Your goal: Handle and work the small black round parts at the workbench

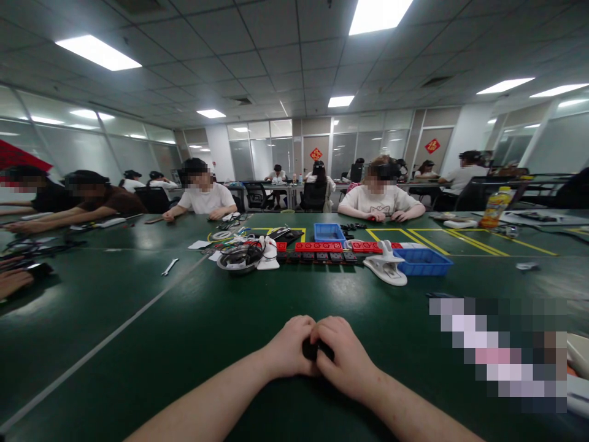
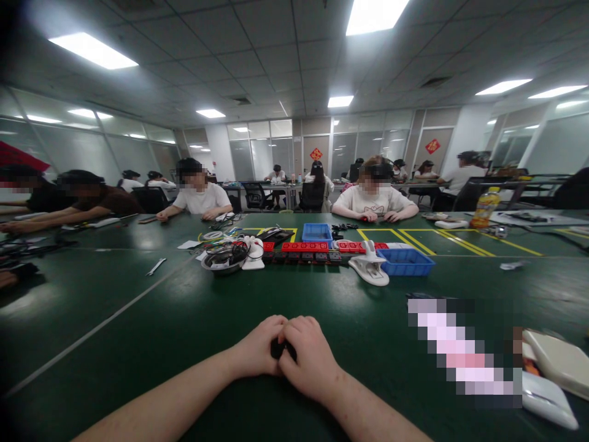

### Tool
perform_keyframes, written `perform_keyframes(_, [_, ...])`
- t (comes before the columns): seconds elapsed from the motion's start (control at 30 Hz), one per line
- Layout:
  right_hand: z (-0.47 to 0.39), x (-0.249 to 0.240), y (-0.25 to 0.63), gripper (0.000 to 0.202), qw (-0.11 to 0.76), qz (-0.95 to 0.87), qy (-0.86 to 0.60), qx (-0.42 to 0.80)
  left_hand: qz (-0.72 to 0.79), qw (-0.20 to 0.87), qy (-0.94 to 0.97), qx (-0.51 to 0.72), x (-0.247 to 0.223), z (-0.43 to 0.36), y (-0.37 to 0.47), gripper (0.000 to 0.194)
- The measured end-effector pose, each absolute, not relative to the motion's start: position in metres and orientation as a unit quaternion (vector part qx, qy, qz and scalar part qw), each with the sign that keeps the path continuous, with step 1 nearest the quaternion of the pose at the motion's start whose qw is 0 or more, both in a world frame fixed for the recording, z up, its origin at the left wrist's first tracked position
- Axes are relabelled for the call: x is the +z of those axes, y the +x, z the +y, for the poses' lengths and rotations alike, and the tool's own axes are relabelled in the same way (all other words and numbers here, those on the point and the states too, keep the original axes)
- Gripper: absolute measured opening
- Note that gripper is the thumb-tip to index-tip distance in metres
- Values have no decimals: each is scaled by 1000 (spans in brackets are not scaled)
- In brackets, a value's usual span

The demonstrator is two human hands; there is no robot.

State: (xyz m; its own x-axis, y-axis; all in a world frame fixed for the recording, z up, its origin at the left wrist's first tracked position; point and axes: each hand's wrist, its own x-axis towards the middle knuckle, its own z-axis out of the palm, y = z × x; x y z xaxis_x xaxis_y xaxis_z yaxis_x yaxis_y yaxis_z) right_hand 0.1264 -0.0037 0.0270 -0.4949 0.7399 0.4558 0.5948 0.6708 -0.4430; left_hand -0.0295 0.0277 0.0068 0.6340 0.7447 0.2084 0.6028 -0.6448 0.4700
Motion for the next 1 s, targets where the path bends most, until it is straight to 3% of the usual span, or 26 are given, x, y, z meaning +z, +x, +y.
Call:
perform_keyframes(0.3, [-17,30,124,19,344,-883,-294,128,337,176,905,193,3,31,-30,30])
perform_keyframes(0.47, [-16,38,125,22,343,-871,-339,88,348,169,896,218,4,27,-30,65])
perform_keyframes(0.63, [-10,46,125,19,296,-827,-477,36,401,171,870,229,7,20,-25,81])
perform_keyframes(0.7, [-9,45,124,19,270,-820,-505,24,415,161,868,222,8,17,-21,81])
perform_keyframes(0.87, [-8,34,119,19,219,-813,-540,18,432,144,867,203,10,11,-17,53])
perform_keyframes(1.0, [-8,30,117,18,207,-812,-546,24,427,146,867,211,7,14,-18,51])
